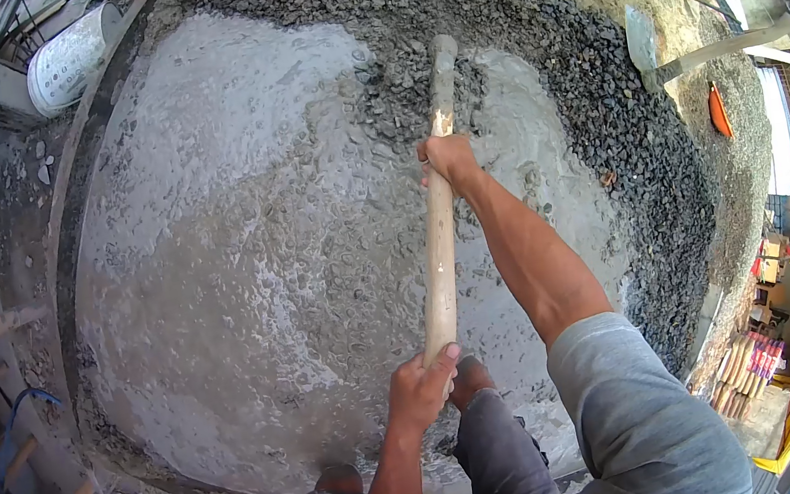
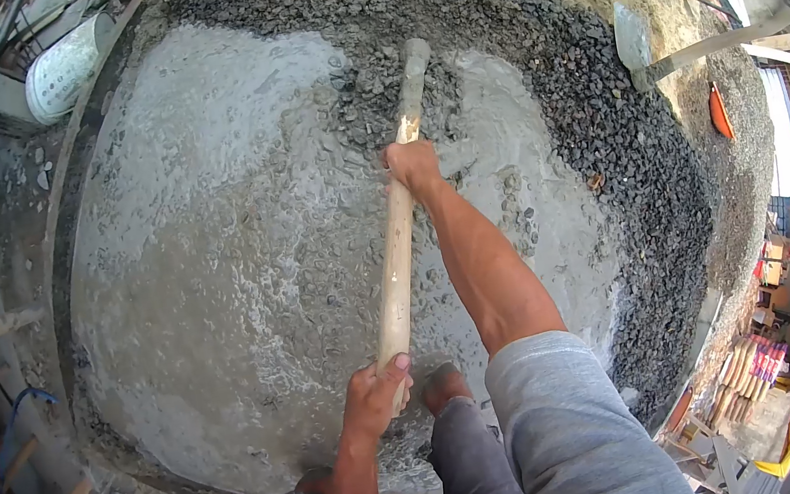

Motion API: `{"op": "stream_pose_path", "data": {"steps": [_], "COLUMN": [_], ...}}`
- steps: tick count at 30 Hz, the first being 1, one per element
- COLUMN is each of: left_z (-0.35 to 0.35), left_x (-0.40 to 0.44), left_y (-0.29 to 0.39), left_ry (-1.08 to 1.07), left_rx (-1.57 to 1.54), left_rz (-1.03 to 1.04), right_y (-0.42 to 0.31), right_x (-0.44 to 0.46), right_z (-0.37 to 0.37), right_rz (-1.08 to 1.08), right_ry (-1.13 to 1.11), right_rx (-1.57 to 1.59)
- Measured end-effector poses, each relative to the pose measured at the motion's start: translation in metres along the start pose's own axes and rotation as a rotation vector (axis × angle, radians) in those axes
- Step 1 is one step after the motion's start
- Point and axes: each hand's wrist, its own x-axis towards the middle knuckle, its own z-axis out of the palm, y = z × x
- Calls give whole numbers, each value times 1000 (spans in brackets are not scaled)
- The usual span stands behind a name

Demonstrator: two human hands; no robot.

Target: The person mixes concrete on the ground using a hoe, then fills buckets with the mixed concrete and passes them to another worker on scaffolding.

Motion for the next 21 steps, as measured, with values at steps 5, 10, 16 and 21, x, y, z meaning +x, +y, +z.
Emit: {"op": "stream_pose_path", "data": {"steps": [5, 10, 16, 21], "left_z": [-10, -31, -40, -6], "left_x": [-62, -133, -192, -121], "left_y": [-27, -53, -78, -55], "left_ry": [29, -13, -219, -372], "left_rx": [247, 754, 768, 820], "left_rz": [-29, -161, -280, -30], "right_y": [48, 122, 117, 36], "right_x": [-53, -135, -232, -213], "right_z": [-12, -21, -50, -119], "right_rz": [150, 236, 339, 130], "right_ry": [3, -56, 33, 125], "right_rx": [82, 361, 398, 387]}}
